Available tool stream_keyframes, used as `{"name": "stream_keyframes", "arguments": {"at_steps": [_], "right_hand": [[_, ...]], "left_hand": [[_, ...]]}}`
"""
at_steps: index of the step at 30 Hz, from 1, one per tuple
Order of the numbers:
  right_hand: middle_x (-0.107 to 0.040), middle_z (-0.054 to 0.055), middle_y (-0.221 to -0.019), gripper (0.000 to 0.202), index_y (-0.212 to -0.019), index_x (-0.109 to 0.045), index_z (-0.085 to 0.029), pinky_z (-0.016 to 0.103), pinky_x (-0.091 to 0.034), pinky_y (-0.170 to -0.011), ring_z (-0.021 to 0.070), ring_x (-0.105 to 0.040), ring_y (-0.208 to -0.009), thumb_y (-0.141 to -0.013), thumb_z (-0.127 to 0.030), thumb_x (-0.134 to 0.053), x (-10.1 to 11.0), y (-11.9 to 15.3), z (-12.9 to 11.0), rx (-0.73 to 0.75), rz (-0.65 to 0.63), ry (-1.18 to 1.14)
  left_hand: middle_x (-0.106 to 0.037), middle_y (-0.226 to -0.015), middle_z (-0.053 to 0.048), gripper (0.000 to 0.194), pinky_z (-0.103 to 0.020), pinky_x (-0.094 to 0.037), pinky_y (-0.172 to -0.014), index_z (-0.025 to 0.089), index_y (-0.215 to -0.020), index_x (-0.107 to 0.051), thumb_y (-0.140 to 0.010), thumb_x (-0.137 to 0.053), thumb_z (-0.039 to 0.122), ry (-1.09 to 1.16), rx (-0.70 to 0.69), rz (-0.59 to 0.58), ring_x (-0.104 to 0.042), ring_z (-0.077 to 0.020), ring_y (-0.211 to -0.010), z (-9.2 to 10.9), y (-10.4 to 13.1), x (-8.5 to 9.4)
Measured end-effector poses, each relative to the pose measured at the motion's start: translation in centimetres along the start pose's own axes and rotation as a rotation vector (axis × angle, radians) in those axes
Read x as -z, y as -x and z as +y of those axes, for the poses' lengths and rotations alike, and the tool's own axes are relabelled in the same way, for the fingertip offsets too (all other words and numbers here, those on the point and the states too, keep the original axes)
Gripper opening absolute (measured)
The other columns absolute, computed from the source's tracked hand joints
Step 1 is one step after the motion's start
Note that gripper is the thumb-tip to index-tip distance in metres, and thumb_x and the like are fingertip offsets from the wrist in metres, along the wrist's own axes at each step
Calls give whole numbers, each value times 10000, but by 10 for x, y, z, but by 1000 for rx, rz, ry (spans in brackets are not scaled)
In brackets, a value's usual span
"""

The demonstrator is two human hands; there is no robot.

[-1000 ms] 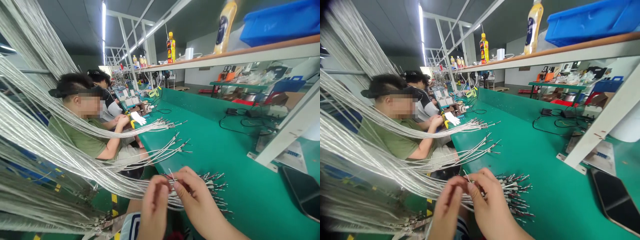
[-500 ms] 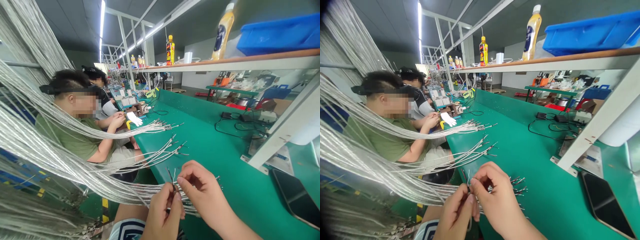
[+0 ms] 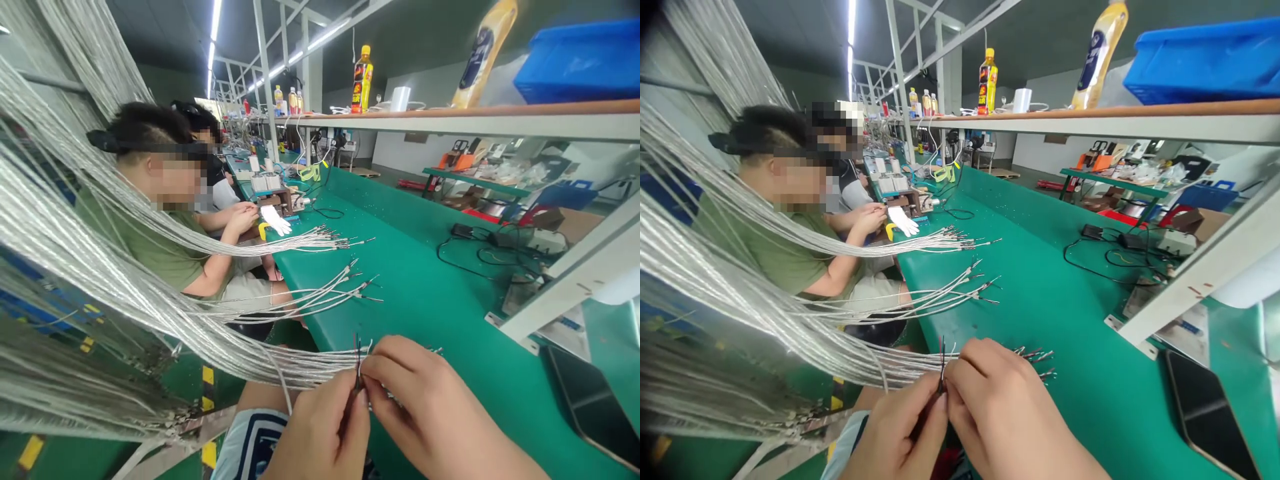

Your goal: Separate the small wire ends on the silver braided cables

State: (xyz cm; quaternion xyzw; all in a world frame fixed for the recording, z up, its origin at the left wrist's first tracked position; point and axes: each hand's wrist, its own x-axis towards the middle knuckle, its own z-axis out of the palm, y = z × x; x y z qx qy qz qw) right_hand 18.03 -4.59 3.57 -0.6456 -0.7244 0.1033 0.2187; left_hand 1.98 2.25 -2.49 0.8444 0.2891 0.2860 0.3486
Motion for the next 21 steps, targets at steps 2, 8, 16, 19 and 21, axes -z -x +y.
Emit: {"name": "stream_keyframes", "arguments": {"at_steps": [2, 8, 16, 19, 21], "right_hand": [[-584, 19, -920, 131, -929, -580, -218, 334, -382, -668, 191, -547, -793, -1008, -162, -491, 0, 1, 0, 45, 8, 35], [-548, -23, -801, 172, -800, -520, -202, 294, -333, -625, 139, -508, -710, -894, -70, -579, 3, 2, -6, 43, 43, -62], [-517, -53, -746, 232, -766, -534, -204, 238, -299, -560, 88, -478, -646, -752, 27, -553, 18, 3, -18, 28, 130, -181], [-526, -50, -734, 242, -745, -527, -202, 231, -295, -541, 84, -481, -632, -711, 38, -522, 23, 5, -17, 21, 150, -212], [-510, -49, -711, 233, -714, -508, -198, 232, -289, -534, 85, -469, -624, -699, 35, -514, 25, 5, -15, 25, 135, -242]], "left_hand": [[-692, -841, -20, 196, -270, -404, -631, 238, -892, -567, -1009, -411, 216, -56, -7, -52, -667, -187, -771, 3, 0, 6], [-614, -728, 17, 232, -270, -341, -598, 225, -787, -477, -1006, -400, 224, -12, -9, -159, -584, -142, -662, 7, 4, 18], [-454, -628, 36, 306, -248, -298, -559, 215, -698, -432, -996, -374, 253, 204, 77, -117, -431, -129, -600, 18, 6, 37], [-447, -624, 33, 302, -245, -298, -566, 211, -687, -457, -978, -383, 245, 246, 70, -138, -416, -133, -608, 22, 4, 42], [-444, -625, 33, 288, -243, -299, -576, 207, -678, -458, -958, -397, 230, 278, 89, -166, -410, -133, -612, 21, 5, 43]]}}
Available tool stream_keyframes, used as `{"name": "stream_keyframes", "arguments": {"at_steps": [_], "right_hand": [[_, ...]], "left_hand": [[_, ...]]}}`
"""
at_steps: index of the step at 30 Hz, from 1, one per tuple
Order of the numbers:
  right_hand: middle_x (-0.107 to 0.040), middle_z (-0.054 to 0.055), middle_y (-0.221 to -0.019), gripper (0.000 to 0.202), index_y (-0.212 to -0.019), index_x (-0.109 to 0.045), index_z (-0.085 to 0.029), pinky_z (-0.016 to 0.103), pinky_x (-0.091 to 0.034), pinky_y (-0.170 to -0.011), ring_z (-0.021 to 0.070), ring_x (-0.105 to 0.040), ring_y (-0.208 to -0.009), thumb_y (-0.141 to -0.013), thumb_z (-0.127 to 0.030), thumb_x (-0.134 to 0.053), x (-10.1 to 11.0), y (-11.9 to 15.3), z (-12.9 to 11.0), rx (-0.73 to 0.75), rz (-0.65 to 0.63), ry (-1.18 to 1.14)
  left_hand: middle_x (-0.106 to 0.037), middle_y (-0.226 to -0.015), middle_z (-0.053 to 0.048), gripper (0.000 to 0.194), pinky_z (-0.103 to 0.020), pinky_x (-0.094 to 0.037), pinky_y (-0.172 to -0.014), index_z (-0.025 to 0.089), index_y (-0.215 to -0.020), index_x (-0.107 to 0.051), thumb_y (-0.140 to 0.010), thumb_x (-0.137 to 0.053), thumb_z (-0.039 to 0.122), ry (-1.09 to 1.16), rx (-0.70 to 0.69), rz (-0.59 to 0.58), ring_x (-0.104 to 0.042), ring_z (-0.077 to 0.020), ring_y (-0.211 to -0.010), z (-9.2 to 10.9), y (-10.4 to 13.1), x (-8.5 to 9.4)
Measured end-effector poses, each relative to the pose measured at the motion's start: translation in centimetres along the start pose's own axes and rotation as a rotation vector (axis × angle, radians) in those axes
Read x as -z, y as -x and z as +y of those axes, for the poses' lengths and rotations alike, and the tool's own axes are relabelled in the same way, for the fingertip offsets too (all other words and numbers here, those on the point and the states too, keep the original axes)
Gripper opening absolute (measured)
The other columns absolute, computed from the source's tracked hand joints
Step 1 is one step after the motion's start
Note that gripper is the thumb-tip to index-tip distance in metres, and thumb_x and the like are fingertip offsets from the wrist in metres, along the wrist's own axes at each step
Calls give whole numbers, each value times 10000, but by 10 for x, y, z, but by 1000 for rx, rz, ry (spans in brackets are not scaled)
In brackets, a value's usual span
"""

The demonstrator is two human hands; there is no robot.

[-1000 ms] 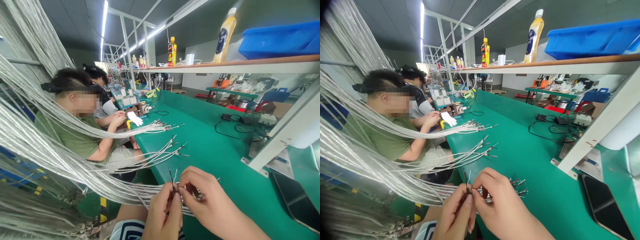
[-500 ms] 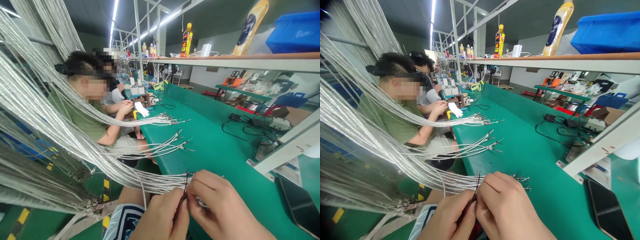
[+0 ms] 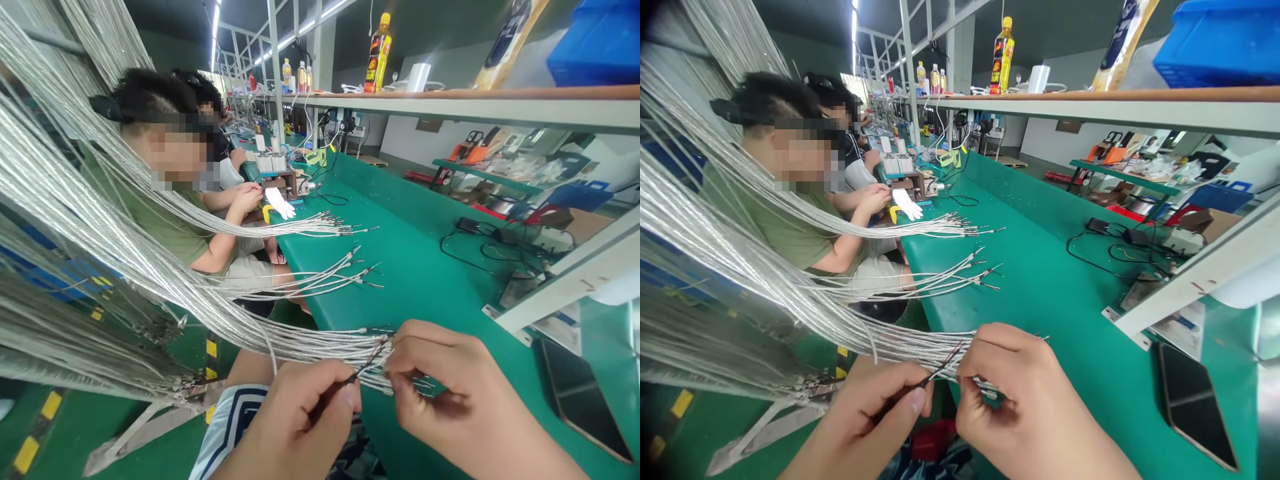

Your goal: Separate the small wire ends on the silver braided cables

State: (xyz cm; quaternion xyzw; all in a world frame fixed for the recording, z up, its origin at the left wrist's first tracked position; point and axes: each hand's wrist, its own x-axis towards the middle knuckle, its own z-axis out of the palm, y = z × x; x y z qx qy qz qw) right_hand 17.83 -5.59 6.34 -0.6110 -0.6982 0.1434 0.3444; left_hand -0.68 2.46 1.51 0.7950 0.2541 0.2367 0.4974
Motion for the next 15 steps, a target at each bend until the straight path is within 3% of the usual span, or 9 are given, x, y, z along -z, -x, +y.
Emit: {"name": "stream_keyframes", "arguments": {"at_steps": [7, 12, 15], "right_hand": [[-468, -54, -666, 239, -657, -463, -202, 268, -250, -524, 100, -385, -607, -664, 33, -510, 2, -4, 14, -43, -94, -69], [-497, -55, -667, 252, -642, -490, -202, 260, -269, -527, 104, -409, -616, -646, 50, -499, 11, -3, 20, -89, -132, -115], [-503, -52, -665, 266, -636, -499, -199, 256, -284, -539, 108, -419, -622, -634, 67, -479, 14, -4, 24, -98, -147, -114]], "left_hand": [[-475, -696, 21, 272, -231, -323, -590, 208, -754, -552, -971, -438, 328, 195, 199, -90, -433, -143, -671, -13, 5, 0], [-504, -700, 4, 269, -236, -333, -628, 195, -723, -583, -934, -472, 321, 272, 217, -21, -456, -151, -701, -6, 2, -7], [-450, -689, 13, 271, -241, -286, -585, 190, -731, -575, -933, -480, 343, 329, 255, -55, -412, -140, -661, -7, 0, -10]]}}
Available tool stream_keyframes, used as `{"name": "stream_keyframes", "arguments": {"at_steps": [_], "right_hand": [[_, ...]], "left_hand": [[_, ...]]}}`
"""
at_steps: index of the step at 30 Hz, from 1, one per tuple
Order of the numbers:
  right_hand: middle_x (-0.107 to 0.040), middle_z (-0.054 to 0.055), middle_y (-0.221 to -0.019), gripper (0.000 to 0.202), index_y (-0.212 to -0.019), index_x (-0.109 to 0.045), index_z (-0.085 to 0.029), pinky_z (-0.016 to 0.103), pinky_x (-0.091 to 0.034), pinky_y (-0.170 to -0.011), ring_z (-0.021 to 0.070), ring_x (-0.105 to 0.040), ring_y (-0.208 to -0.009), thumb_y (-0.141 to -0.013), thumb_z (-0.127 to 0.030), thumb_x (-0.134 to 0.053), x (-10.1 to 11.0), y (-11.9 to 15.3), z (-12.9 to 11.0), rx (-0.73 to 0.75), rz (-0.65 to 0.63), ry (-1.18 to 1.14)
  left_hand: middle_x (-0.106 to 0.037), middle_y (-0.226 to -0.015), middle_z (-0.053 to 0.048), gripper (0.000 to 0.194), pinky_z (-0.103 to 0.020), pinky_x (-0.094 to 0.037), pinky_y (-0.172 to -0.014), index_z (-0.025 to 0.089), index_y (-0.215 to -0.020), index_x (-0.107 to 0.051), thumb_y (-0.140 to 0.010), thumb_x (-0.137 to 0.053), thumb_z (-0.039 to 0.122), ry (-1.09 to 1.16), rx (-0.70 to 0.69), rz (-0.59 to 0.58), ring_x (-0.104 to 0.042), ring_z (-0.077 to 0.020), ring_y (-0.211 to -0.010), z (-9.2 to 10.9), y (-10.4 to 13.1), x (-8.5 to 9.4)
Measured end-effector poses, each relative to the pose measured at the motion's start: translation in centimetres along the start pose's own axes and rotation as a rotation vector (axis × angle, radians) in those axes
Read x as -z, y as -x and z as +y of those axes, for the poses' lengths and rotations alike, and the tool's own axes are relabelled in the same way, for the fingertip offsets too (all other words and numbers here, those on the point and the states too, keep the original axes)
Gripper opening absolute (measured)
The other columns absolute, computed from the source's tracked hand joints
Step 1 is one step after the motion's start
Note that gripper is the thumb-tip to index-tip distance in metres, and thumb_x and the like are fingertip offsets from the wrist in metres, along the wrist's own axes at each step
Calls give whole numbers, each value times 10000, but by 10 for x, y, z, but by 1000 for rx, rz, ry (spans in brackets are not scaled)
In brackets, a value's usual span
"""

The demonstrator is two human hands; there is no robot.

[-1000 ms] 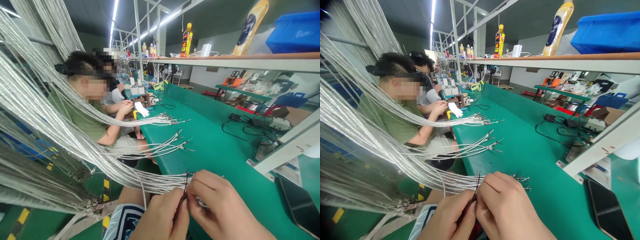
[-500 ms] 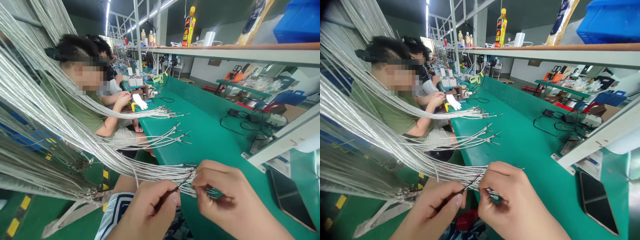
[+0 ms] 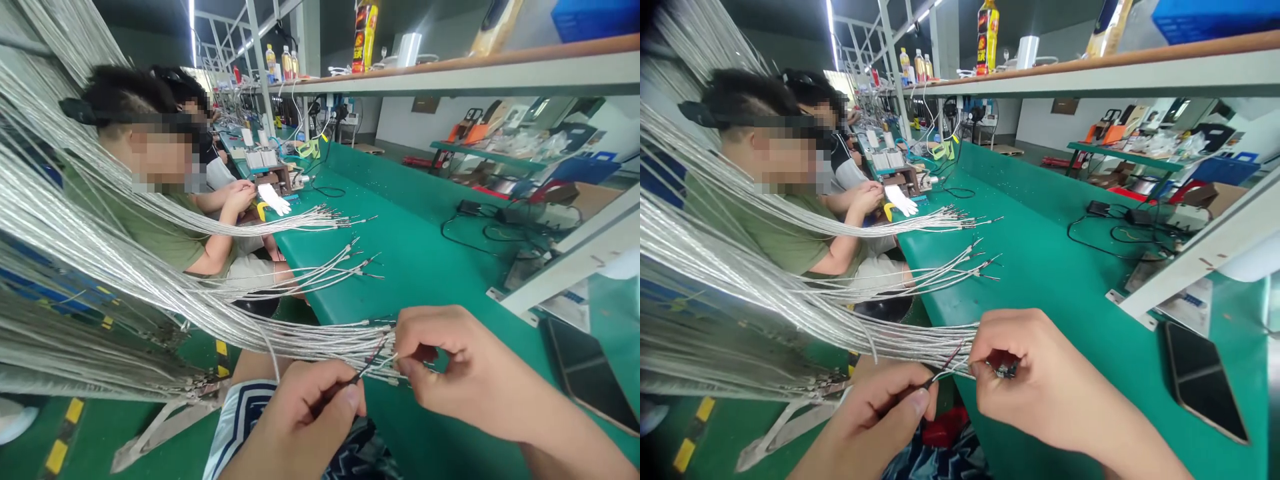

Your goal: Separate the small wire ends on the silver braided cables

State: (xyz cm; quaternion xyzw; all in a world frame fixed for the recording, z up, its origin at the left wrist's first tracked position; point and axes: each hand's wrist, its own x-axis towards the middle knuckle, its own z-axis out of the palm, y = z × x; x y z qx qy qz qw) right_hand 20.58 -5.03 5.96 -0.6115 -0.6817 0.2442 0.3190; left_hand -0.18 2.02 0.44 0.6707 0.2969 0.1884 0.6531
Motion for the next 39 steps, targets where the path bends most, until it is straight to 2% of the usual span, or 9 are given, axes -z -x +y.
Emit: {"name": "stream_keyframes", "arguments": {"at_steps": [5, 7, 10, 13, 18, 24, 28, 32, 39], "right_hand": [[-516, -37, -673, 252, -645, -510, -199, 251, -308, -535, 114, -427, -617, -664, 52, -489, 1, -6, 16, -10, -99, -5], [-517, -33, -679, 251, -652, -514, -199, 251, -315, -536, 117, -425, -617, -685, 49, -495, 5, -7, 22, -23, -109, -10], [-532, -25, -697, 237, -685, -535, -204, 265, -336, -557, 130, -428, -629, -772, 16, -530, 14, -5, 28, -83, -12, 33], [-589, -3, -772, 165, -809, -617, -224, 274, -396, -586, 152, -506, -672, -930, -122, -573, 17, -1, 24, -61, 73, 89], [-643, 39, -1008, 107, -1092, -654, -284, 265, -487, -610, 172, -615, -794, -1007, -293, -590, -6, 1, 7, -41, 89, 129], [-654, 20, -922, 163, -973, -681, -266, 275, -462, -632, 169, -609, -781, -1040, -318, -542, -22, -9, 10, -159, 162, 2], [-655, 23, -935, 112, -970, -691, -250, 280, -437, -614, 168, -592, -762, -1010, -254, -587, -19, -12, 16, -166, 71, -102], [-640, 8, -927, 71, -953, -692, -255, 272, -430, -625, 159, -585, -776, -983, -223, -637, -18, -12, 14, -121, 63, -171], [-622, -6, -852, 108, -867, -663, -235, 270, -394, -604, 145, -550, -730, -966, -193, -661, -25, -14, 11, -66, -17, -125]], "left_hand": [[-461, -748, 3, 301, -245, -290, -594, 197, -794, -584, -976, -471, 409, -13, 84, -102, -424, -148, -695, -18, -1, 4], [-447, -743, 10, 316, -248, -275, -593, 202, -807, -585, -990, -460, 427, -14, 95, -89, -401, -146, -687, -23, 0, 8], [-385, -703, 29, 361, -258, -227, -561, 202, -796, -573, -1005, -434, 462, -9, 112, -10, -343, -135, -632, -22, 0, 13], [-386, -699, 29, 369, -264, -195, -544, 198, -819, -569, -1021, -393, 453, -1, 84, 7, -310, -131, -612, -18, -1, 17], [-439, -685, 18, 358, -256, -231, -533, 193, -793, -554, -1030, -401, 412, -94, -33, 47, -371, -132, -614, -20, -7, 15], [-394, -671, 35, 369, -279, -209, -544, 211, -763, -463, -1064, -350, 391, -179, -73, -10, -339, -130, -605, -27, -9, 11], [-400, -665, 34, 359, -290, -213, -551, 213, -764, -460, -1057, -347, 387, -176, -103, -35, -362, -132, -600, -21, -9, 9], [-430, -667, 24, 352, -302, -206, -554, 211, -754, -452, -1048, -346, 373, -200, -128, -29, -379, -137, -608, -15, -9, 7], [-381, -671, 37, 350, -303, -213, -554, 213, -777, -444, -1071, -313, 351, -210, -130, -68, -347, -130, -603, -23, -7, 8]]}}
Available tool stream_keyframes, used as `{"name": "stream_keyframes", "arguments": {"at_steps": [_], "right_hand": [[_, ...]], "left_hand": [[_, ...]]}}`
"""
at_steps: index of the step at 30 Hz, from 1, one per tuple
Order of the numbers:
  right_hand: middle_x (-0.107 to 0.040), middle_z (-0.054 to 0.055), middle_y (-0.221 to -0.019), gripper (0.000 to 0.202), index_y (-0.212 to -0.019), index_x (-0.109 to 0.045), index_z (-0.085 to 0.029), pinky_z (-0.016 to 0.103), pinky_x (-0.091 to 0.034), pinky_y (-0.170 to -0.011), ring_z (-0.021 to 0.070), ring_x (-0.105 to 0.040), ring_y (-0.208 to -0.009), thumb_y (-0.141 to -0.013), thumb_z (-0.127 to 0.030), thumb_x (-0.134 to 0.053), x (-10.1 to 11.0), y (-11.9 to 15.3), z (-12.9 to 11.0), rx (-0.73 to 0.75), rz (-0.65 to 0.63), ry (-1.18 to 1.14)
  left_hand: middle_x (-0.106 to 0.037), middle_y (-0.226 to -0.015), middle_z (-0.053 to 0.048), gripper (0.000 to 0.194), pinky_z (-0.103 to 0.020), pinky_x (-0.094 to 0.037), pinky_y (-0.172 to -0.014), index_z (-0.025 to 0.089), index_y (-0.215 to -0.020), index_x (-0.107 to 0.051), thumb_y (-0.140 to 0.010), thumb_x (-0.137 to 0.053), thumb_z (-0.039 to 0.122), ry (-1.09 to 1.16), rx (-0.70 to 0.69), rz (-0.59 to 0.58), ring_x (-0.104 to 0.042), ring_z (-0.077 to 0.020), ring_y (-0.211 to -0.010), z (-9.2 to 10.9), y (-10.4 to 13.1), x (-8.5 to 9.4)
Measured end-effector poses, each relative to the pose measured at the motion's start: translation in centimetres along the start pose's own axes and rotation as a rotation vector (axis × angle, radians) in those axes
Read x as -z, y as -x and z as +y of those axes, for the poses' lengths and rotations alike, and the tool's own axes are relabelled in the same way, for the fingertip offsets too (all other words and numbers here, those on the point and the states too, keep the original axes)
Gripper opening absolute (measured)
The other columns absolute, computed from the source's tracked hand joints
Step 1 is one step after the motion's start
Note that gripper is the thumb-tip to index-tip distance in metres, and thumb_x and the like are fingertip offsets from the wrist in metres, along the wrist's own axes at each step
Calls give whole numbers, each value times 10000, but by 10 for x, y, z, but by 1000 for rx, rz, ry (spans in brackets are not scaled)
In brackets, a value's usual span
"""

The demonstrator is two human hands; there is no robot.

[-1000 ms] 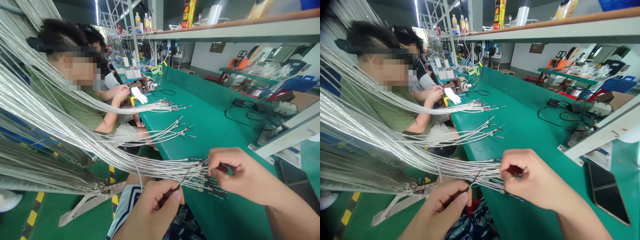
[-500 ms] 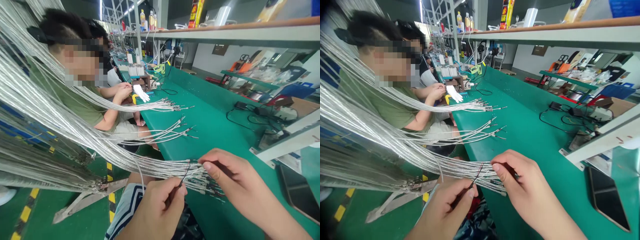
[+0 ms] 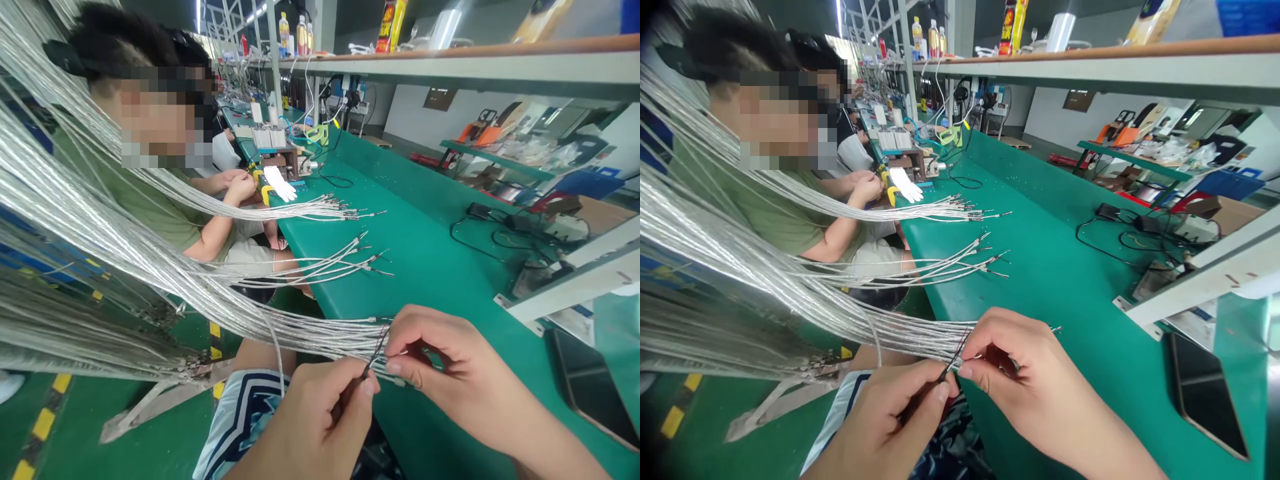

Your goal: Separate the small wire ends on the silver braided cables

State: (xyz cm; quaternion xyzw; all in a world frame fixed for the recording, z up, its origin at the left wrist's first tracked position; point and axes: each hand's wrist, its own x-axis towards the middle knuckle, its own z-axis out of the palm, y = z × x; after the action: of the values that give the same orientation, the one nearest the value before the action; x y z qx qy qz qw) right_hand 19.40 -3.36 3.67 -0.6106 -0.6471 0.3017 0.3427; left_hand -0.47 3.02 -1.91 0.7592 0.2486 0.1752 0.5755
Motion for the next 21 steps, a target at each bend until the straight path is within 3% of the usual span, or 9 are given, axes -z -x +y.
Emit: {"name": "stream_keyframes", "arguments": {"at_steps": [5, 13, 21], "right_hand": [[-641, 6, -886, 131, -897, -666, -234, 283, -408, -624, 156, -590, -753, -989, -167, -602, -7, -2, -2, -34, -52, 65], [-621, 9, -960, 245, -997, -637, -242, 265, -409, -686, 147, -581, -844, -965, -37, -506, -8, 1, -19, 132, -64, 237], [-563, -23, -821, 242, -893, -610, -211, 266, -344, -628, 123, -502, -729, -822, 16, -567, -4, 6, -14, 208, -48, 286]], "left_hand": [[-347, -649, 48, 355, -308, -199, -532, 215, -747, -399, -1075, -326, 331, -32, -3, 34, -327, -122, -571, 1, 4, 1], [-408, -674, 44, 321, -298, -217, -542, 218, -749, -371, -1061, -329, 278, -130, -20, -9, -375, -125, -602, 6, 0, 8], [-570, -696, 8, 300, -223, -334, -562, 204, -739, -595, -1005, -471, 266, -111, -13, -6, -520, -144, -677, 3, 6, 17]]}}
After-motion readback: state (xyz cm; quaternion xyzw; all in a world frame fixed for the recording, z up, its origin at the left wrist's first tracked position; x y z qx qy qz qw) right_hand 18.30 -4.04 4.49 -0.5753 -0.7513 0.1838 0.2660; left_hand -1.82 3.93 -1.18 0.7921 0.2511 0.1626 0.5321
